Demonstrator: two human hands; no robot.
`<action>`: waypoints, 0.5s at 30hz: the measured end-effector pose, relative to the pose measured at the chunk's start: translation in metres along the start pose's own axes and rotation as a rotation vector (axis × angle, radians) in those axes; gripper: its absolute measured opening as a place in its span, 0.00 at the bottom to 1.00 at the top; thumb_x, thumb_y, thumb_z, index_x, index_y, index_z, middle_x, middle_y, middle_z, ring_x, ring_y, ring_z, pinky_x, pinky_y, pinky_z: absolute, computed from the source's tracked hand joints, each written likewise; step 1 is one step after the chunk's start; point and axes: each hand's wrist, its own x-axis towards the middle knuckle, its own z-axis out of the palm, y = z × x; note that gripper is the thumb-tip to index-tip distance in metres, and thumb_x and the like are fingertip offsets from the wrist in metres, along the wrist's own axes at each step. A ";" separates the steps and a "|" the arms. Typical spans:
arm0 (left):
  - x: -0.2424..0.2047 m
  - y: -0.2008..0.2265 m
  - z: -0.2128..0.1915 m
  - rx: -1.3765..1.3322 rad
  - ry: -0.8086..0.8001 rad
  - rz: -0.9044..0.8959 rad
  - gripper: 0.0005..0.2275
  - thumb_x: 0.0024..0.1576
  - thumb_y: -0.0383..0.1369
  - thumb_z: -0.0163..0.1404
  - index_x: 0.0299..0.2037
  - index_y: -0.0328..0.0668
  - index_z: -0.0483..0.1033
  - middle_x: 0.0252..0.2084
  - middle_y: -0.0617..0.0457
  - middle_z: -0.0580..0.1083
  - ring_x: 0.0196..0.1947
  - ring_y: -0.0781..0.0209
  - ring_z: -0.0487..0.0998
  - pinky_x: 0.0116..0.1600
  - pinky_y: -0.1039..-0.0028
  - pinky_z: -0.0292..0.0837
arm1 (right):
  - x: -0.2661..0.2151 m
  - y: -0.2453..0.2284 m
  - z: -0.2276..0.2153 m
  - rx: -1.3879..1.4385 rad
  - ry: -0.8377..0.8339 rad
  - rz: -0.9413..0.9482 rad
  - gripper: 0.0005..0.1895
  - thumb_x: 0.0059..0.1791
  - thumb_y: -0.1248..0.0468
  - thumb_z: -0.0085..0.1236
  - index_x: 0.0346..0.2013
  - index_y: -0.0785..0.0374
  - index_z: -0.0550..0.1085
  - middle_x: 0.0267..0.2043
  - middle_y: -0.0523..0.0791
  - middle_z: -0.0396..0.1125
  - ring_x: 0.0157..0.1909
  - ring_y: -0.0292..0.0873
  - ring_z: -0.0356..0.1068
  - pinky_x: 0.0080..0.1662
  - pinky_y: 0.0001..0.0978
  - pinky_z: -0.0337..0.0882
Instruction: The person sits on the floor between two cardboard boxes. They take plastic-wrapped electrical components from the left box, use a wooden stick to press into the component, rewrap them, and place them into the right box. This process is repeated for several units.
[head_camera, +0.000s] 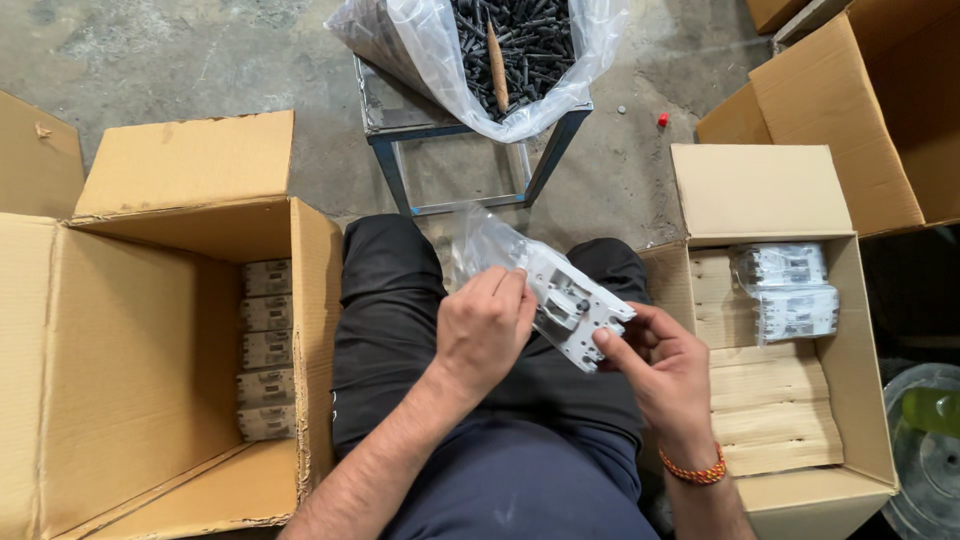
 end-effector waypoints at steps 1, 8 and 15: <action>0.000 0.002 0.000 -0.020 0.007 0.007 0.03 0.55 0.25 0.56 0.36 0.33 0.76 0.29 0.48 0.71 0.30 0.50 0.77 0.34 0.65 0.73 | 0.000 0.000 0.000 -0.132 -0.042 -0.059 0.21 0.45 0.69 0.67 0.51 0.72 0.76 0.37 0.46 0.78 0.36 0.35 0.77 0.37 0.26 0.78; -0.011 0.004 0.003 -0.112 0.032 -0.075 0.03 0.56 0.24 0.56 0.38 0.32 0.77 0.30 0.48 0.74 0.27 0.50 0.78 0.33 0.65 0.74 | 0.008 -0.020 -0.015 -0.618 -0.212 -0.237 0.23 0.39 0.66 0.72 0.47 0.68 0.79 0.30 0.45 0.79 0.30 0.32 0.77 0.34 0.24 0.76; -0.015 0.003 0.012 -0.137 0.086 -0.083 0.05 0.57 0.24 0.55 0.41 0.32 0.77 0.33 0.47 0.75 0.30 0.48 0.78 0.36 0.64 0.75 | 0.013 -0.022 -0.028 -0.772 -0.396 -0.322 0.19 0.38 0.67 0.71 0.43 0.67 0.81 0.34 0.43 0.79 0.33 0.31 0.78 0.32 0.24 0.75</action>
